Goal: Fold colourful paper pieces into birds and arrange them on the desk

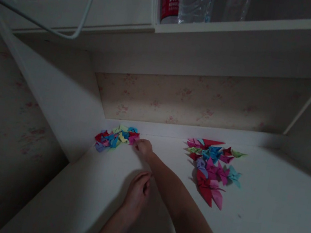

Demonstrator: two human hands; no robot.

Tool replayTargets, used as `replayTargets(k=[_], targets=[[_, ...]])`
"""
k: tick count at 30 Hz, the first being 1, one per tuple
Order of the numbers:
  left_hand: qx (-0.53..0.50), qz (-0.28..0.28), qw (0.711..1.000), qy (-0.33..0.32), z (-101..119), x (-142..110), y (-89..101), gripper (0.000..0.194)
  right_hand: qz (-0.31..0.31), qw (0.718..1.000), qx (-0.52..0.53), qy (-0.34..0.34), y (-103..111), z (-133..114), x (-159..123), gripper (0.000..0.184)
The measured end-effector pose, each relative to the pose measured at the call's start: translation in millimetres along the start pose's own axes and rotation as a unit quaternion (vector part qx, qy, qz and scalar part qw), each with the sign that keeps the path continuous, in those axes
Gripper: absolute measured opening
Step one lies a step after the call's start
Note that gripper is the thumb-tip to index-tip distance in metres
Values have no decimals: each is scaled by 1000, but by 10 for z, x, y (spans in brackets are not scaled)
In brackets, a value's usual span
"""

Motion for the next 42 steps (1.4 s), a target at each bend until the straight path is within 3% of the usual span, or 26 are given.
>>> replayTargets(k=[5,11,15,19,22,26,29,36,42], targets=[[-42,-11,999,-2,56,-39,0,21,11,1000,19,-6,310,-201,-223,16],[-54,-9,998,19,33,-4,31,23,15,999,30,2,811,-356,-881,22],[-77,-2,997,31,55,-1,49,29,16,999,41,-1,1092,-322,-1395,29],[-76,1,997,34,102,-28,61,35,25,990,133,-42,1260,-134,-1840,40],[-63,-18,998,7,128,-65,54,36,27,990,132,-29,1307,-30,-2082,45],[-26,-51,998,-32,138,-141,18,35,-31,999,25,-4,1246,14,-2253,53],[6,-72,996,-46,131,-198,-22,33,-52,999,-12,11,1221,11,-2278,54],[90,-102,989,-52,91,-258,-74,34,-65,998,-5,22,1224,-54,-2288,36],[97,-111,987,-59,78,-252,-89,34,-58,997,-34,23,1227,-56,-2299,35]])
Point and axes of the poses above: each hand's wrist, its own x-axis towards the middle knuckle, its own y-axis out of the back of the hand, z = x × y, the point moved 5 cm from there along x, towards the middle knuckle, and after that the axes turned 5 degrees about z, right-handed, at the moved point
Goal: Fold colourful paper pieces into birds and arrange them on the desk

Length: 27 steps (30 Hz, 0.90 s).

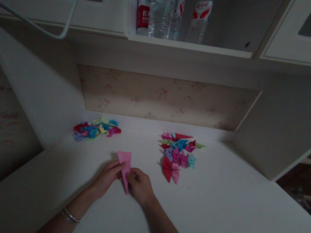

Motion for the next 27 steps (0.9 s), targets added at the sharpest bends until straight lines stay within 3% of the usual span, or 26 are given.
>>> replayTargets(k=[14,27], targets=[[-5,-9,1000,21,-43,13,3,35,7,1000,-30,4,2,65,6,35],[17,-19,1000,6,-80,30,15,32,-1,999,-51,14,-1,-20,-17,35]])
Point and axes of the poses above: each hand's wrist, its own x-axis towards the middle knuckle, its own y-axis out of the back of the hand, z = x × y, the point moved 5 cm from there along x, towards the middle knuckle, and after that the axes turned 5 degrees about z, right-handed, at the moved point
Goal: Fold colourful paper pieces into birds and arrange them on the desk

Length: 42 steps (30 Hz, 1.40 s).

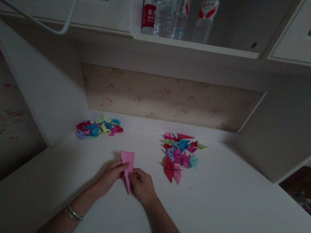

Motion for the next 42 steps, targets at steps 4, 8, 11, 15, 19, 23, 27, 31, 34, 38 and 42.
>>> replayTargets(k=[4,8,11,15,19,23,27,31,34,38,42], targets=[[4,-1,1000,-2,-12,7,2,32,0,1000,-3,5,0,4,3,35],[8,2,1000,0,-5,5,2,32,4,1000,-17,5,10,14,1,36],[9,-4,1000,-2,20,-11,-9,31,4,1000,-20,7,13,11,1,35],[7,-1,1000,3,45,-21,-20,31,-7,1000,-8,10,5,-15,-2,34],[5,7,1000,7,44,-15,-17,33,-7,1000,-9,11,9,-41,-11,33],[7,8,1000,6,41,-21,-13,33,-3,1000,-18,10,8,-30,-13,34],[12,13,1000,1,47,-25,-5,33,-1,1000,-15,8,4,4,-3,32],[9,7,1000,3,43,-23,-11,33,-2,1000,-18,8,5,19,2,32],[9,2,1000,3,43,-23,-19,33,-4,1000,-12,8,3,23,2,34],[11,0,1000,-1,52,-22,-18,33,-8,1000,0,6,-5,18,3,34],[18,2,1000,0,54,-25,-14,34,-6,1000,-10,10,-1,-16,-5,33]])
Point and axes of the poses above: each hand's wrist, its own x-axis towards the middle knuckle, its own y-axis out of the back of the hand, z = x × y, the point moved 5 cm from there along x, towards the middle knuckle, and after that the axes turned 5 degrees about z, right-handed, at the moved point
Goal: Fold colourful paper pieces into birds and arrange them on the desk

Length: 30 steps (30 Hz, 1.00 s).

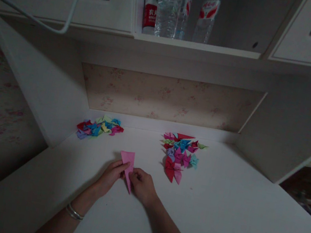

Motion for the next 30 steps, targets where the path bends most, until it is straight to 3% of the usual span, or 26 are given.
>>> replayTargets(k=[30], targets=[[-9,-6,1000,-5,26,-16,-19,33,5,1000,-6,-1,8,8,-2,31]])
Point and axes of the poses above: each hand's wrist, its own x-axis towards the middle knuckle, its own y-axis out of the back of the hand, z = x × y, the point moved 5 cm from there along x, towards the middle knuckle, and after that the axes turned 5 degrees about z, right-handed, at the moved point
